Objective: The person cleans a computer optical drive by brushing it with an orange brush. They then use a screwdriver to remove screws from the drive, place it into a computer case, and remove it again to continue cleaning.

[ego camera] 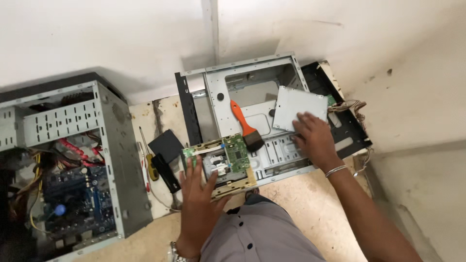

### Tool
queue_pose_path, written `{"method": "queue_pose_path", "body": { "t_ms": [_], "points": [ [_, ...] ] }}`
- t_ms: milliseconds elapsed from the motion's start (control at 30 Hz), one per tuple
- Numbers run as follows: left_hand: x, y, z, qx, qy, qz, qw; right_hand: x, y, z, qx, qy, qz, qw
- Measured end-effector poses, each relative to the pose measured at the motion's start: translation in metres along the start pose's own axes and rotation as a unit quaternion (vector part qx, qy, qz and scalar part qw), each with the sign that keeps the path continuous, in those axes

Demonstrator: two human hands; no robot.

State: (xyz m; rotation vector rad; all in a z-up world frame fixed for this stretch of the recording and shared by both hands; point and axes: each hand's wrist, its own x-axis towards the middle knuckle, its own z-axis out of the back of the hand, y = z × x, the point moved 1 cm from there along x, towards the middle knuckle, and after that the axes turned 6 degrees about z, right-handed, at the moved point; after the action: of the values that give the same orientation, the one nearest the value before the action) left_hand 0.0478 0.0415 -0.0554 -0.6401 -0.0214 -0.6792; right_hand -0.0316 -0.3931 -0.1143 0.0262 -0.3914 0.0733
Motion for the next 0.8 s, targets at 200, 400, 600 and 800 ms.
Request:
{"method": "queue_pose_path", "body": {
  "t_ms": [200, 400, 600, 800],
  "points": [
    [0.006, -0.042, 0.013, 0.008, -0.007, 0.085, 0.996, 0.023, -0.003, 0.066, 0.017, -0.082, 0.016, 0.996],
    [0.019, -0.11, 0.023, -0.198, -0.136, 0.089, 0.967, 0.012, -0.007, 0.145, 0.323, -0.27, -0.272, 0.865],
    [0.029, -0.157, -0.003, -0.525, -0.026, 0.244, 0.815, 0.017, 0.042, 0.104, 0.701, -0.139, -0.476, 0.513],
    [0.014, -0.157, -0.009, -0.465, -0.134, 0.393, 0.782, 0.014, 0.074, 0.089, 0.743, 0.048, -0.428, 0.512]
  ]
}}
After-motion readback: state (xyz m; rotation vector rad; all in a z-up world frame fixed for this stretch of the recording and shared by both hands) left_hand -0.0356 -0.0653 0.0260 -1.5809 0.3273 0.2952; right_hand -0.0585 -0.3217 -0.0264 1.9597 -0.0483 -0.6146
